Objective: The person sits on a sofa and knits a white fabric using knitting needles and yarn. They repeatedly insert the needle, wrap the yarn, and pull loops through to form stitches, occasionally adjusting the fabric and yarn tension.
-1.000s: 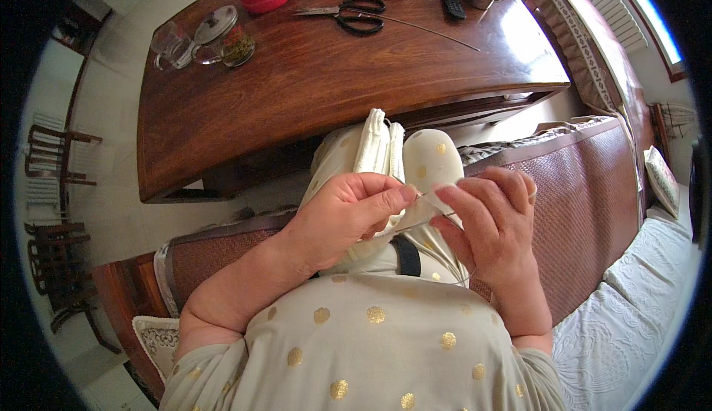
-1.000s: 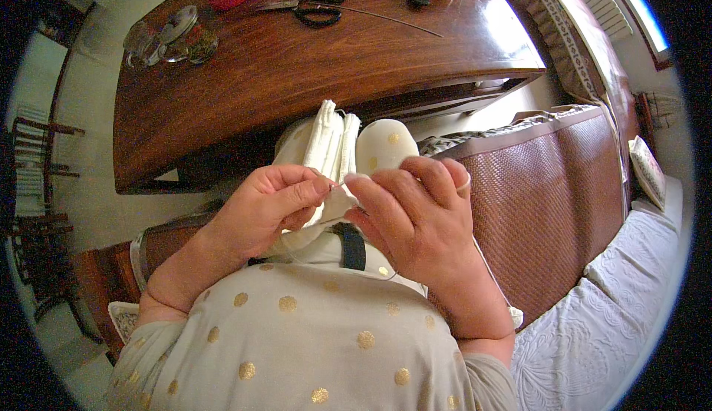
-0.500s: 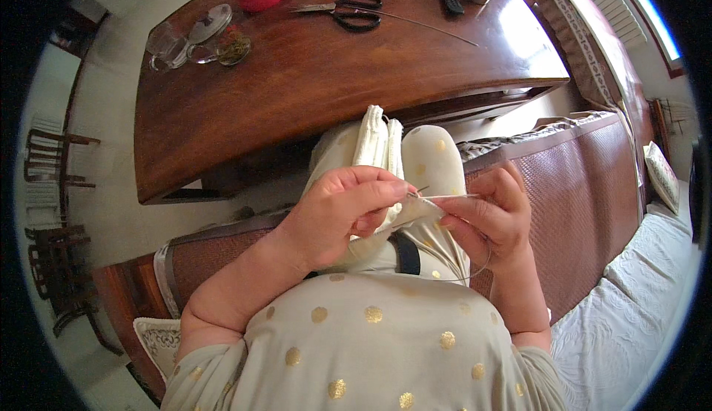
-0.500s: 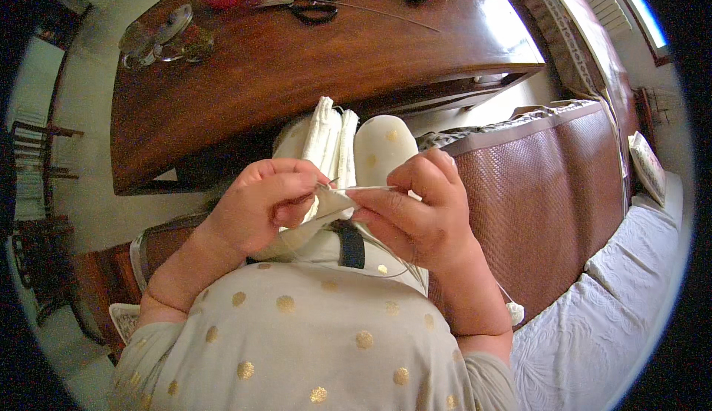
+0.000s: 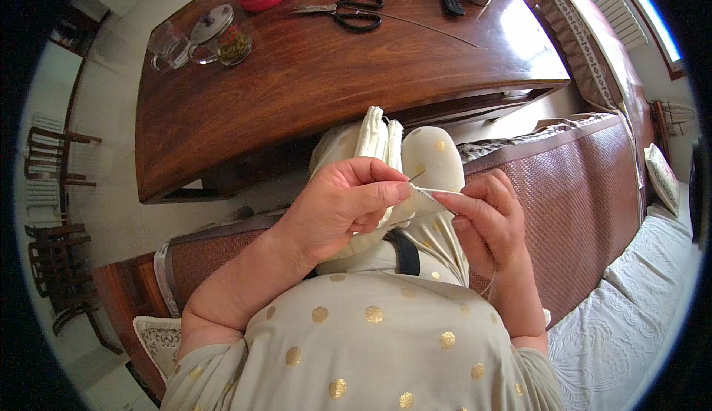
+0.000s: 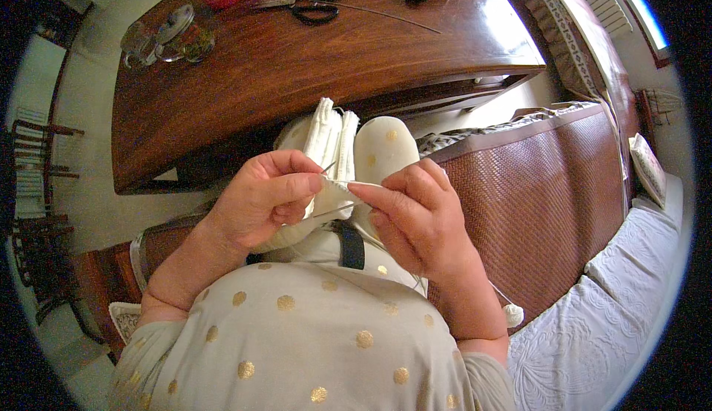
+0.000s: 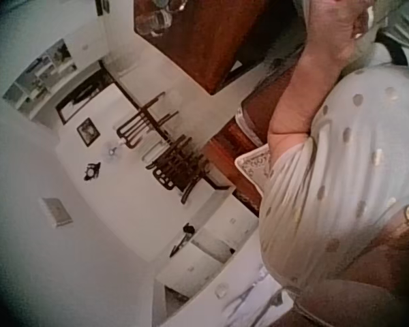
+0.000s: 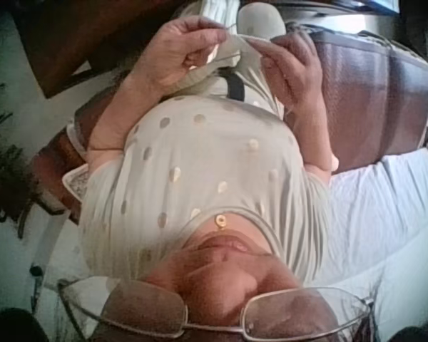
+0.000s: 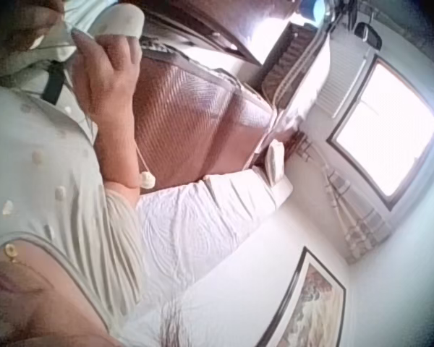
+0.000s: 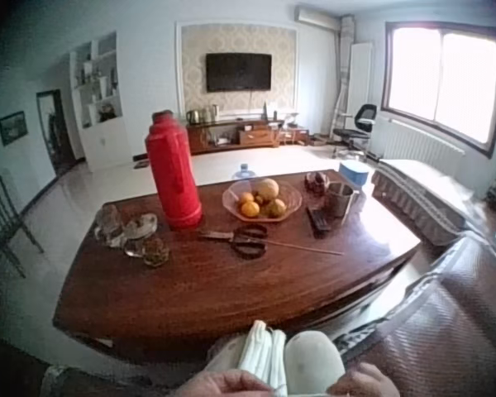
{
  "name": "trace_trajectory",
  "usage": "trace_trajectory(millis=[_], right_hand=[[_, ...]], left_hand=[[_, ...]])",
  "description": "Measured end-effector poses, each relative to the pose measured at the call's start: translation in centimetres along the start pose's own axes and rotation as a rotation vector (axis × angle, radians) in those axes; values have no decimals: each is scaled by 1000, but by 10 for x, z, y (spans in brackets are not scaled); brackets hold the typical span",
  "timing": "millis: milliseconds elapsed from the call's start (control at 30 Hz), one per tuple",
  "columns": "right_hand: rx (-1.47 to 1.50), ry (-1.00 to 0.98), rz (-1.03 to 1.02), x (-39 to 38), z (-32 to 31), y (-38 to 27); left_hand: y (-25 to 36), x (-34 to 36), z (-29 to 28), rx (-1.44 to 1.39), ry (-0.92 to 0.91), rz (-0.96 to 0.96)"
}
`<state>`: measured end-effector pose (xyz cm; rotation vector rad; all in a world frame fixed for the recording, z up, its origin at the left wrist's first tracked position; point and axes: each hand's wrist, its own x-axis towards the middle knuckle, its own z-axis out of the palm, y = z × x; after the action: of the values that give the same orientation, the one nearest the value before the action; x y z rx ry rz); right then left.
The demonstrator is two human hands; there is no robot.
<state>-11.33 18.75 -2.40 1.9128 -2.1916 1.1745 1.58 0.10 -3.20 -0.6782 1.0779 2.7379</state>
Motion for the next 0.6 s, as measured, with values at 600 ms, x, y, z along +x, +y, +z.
trace_trajectory(millis=[600], right_hand=[[-43,74,86,-8,8,0]], left_hand=[[1,-5,4,138,23,-45]])
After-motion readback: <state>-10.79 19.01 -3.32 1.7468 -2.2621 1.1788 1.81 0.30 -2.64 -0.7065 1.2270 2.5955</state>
